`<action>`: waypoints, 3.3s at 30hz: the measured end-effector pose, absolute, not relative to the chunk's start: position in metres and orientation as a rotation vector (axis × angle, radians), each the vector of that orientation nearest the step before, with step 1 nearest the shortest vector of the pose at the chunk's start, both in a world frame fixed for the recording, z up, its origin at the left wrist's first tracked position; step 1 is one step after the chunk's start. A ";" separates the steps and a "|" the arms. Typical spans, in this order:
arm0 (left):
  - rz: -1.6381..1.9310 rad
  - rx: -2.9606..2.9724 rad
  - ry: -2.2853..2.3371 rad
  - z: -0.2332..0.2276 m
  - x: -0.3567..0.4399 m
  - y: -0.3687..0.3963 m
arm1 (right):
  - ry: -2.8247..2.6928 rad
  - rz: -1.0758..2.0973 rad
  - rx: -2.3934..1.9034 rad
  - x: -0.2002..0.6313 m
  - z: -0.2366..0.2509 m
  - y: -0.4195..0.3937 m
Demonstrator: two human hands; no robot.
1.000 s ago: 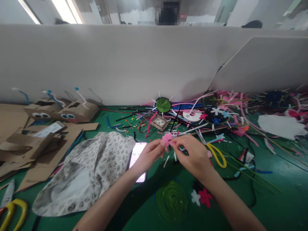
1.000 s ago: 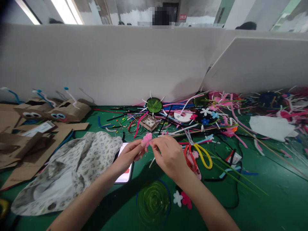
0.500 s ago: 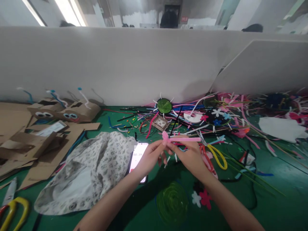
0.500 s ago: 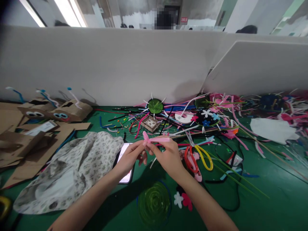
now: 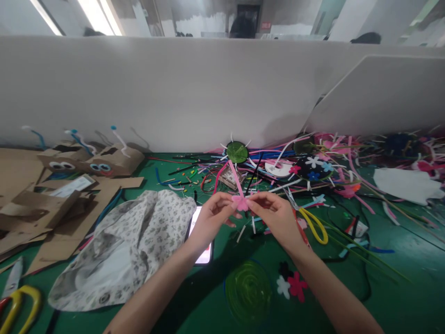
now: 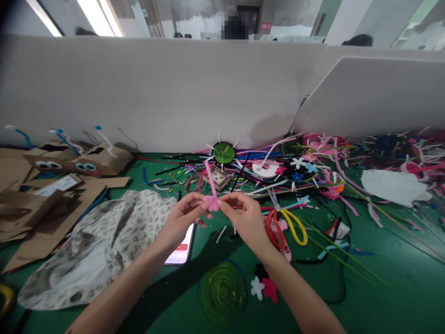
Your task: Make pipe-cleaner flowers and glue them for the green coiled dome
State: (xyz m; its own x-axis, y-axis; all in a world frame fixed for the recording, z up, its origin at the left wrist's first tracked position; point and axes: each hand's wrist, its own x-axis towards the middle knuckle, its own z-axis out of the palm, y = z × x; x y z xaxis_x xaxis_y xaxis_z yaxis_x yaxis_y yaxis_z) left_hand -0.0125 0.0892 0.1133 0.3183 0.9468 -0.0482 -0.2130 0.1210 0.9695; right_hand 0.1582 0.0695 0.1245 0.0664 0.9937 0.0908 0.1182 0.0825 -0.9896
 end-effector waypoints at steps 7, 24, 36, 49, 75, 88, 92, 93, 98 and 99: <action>0.996 1.089 0.864 0.112 -0.013 0.089 | -1.227 0.927 -1.215 0.148 0.123 0.061; 0.745 1.297 0.689 0.121 -0.034 0.097 | -1.317 1.136 -1.134 0.161 0.130 0.069; 0.708 1.289 0.700 0.129 -0.041 0.097 | -1.321 1.241 -1.092 0.164 0.132 0.069; 0.800 1.284 0.812 0.134 -0.040 0.096 | -1.269 1.160 -1.104 0.165 0.131 0.071; 0.762 1.371 0.880 0.124 -0.033 0.094 | -1.287 1.071 -1.127 0.160 0.129 0.069; 0.791 1.382 0.858 0.124 -0.028 0.092 | -1.282 1.071 -1.139 0.157 0.125 0.065; 0.792 1.387 0.796 0.119 -0.028 0.092 | -1.325 1.043 -1.111 0.159 0.126 0.066; 0.777 1.397 0.772 0.118 -0.030 0.093 | -1.359 1.044 -1.101 0.160 0.127 0.066; 0.543 1.724 0.632 0.126 -0.045 0.096 | -1.699 1.055 -1.103 0.172 0.140 0.064; 0.493 1.837 0.599 0.130 -0.048 0.096 | -1.779 1.052 -1.122 0.174 0.143 0.063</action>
